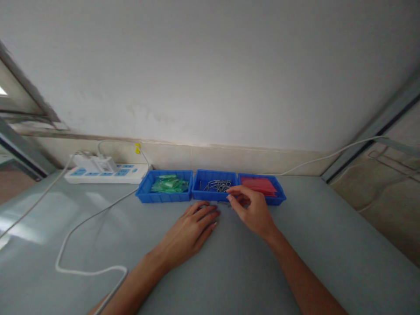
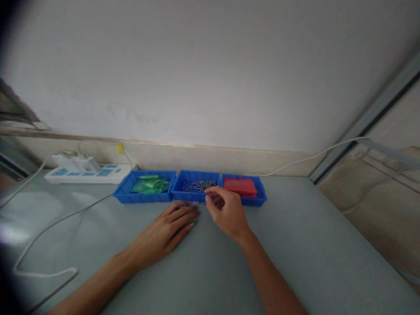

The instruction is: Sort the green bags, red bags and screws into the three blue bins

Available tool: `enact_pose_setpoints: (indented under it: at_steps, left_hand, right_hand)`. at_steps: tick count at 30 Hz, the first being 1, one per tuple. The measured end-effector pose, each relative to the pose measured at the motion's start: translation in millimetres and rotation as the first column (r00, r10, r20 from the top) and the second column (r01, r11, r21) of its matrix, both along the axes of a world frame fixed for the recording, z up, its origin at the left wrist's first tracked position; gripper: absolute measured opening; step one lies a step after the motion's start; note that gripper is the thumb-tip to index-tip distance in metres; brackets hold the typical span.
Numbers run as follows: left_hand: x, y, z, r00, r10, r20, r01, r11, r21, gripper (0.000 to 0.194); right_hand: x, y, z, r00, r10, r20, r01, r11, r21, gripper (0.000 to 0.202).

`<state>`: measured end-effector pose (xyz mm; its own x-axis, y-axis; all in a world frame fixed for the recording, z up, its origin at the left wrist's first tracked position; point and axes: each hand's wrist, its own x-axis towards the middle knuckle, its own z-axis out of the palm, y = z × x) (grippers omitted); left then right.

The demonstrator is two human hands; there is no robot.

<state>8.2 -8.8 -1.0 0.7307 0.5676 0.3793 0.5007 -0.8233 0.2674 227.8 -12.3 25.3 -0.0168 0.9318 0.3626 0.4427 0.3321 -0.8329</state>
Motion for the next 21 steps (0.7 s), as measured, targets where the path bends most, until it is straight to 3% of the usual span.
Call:
enact_pose_setpoints:
  at_steps: [3, 7, 17, 21]
  left_hand:
    - [-0.8, 0.8, -0.7, 1.0, 0.005, 0.01, -0.005, 1.0, 0.004, 0.032]
    - [-1.0, 1.1, -0.9, 1.0, 0.007, 0.014, -0.007, 1.0, -0.003, 0.032]
    - [-0.4, 1.2, 2.0, 1.0, 0.008, 0.021, -0.008, 1.0, -0.015, 0.03]
    - [-0.8, 1.8, 0.6, 1.0, 0.011, 0.026, -0.01, 1.0, -0.016, 0.03]
  right_hand:
    - [6.4, -2.9, 1.5, 0.9, 0.031, 0.434, -0.068, 0.995, 0.071, 0.019]
    - [12.0, -4.7, 0.1, 0.724, 0.085, 0.684, -0.145, 0.989, 0.031, 0.029]
    - [10.8, -4.3, -0.1, 0.638, 0.132, 0.759, -0.136, 0.989, -0.058, 0.03]
    - [7.6, -4.8, 0.3, 0.693, 0.162, 0.703, -0.153, 0.985, -0.076, 0.031]
